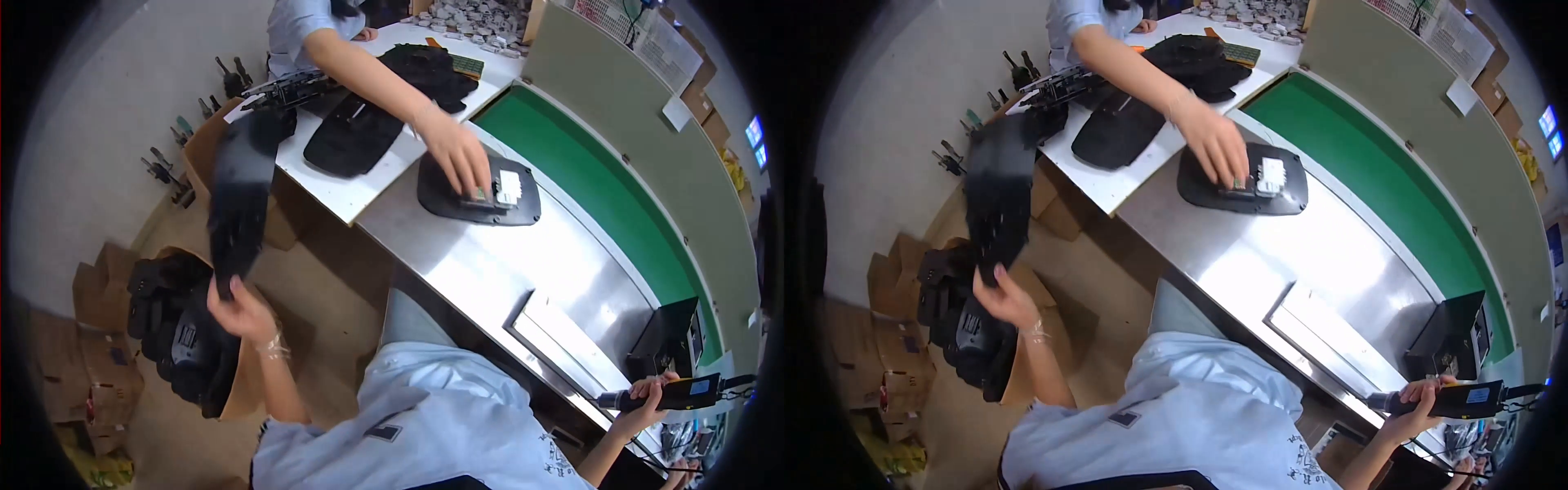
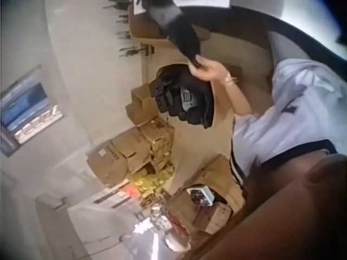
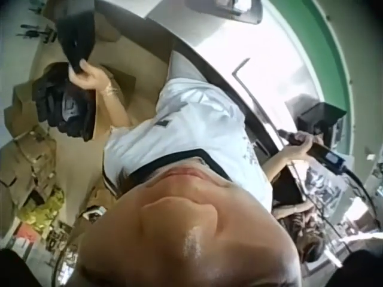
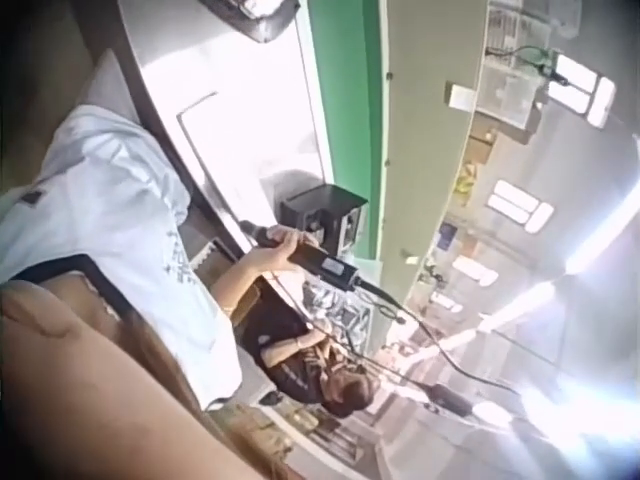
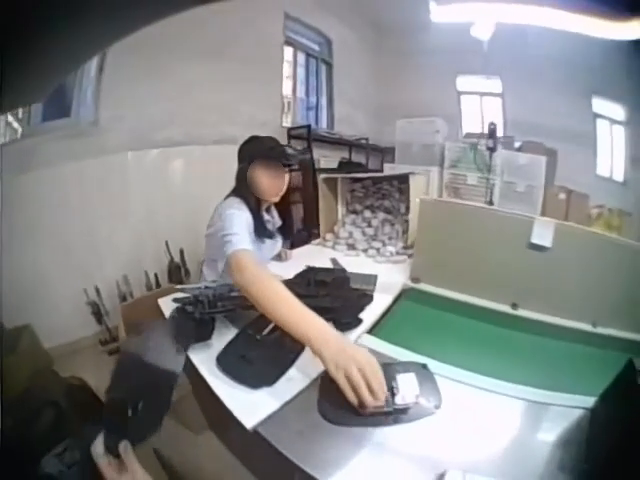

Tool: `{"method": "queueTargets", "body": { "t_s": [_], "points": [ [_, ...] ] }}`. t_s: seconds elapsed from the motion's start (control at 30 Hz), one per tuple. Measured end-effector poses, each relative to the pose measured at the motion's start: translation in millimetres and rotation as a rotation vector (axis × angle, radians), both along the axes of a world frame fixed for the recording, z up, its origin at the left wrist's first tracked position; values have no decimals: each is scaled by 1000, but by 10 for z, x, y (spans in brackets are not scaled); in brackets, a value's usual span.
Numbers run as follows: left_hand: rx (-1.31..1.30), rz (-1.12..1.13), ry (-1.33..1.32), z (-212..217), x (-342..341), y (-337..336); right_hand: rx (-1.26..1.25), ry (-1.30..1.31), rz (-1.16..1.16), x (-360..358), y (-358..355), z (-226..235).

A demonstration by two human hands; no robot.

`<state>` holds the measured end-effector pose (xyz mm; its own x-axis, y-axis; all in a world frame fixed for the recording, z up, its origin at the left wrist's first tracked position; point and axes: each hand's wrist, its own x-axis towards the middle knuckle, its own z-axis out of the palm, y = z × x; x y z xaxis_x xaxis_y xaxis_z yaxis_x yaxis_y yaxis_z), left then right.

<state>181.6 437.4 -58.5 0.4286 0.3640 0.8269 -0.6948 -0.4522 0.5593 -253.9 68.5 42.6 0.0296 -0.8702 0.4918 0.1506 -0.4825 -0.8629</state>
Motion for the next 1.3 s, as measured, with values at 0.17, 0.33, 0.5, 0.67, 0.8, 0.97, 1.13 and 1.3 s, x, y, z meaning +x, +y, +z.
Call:
{"method": "queueTargets", "body": {
  "t_s": [0.17,0.33,0.5,0.67,0.8,0.97,1.13,1.3],
  "points": [
    [300,-136,-163,686,138,-428,-29,-82,127,-21,16,-22],
    [588,-140,-274,1143,302,-918,-69,-93,102,-29,110,-2],
    [753,-107,-292,1128,816,-1365,-40,-52,62,-25,128,13],
    [768,0,-272,1100,1165,-1498,-12,-18,-22,7,121,16],
    [799,3,-261,1159,1071,-1395,6,36,-98,25,132,36],
    [875,-181,-384,1368,1392,-2012,43,-80,-67,171,201,240],
    [879,-418,-478,1668,1956,-3604,52,-79,-183,244,174,272],
    [1131,-286,-311,1526,2646,-5432,56,23,-310,314,182,290]
  ]
}}
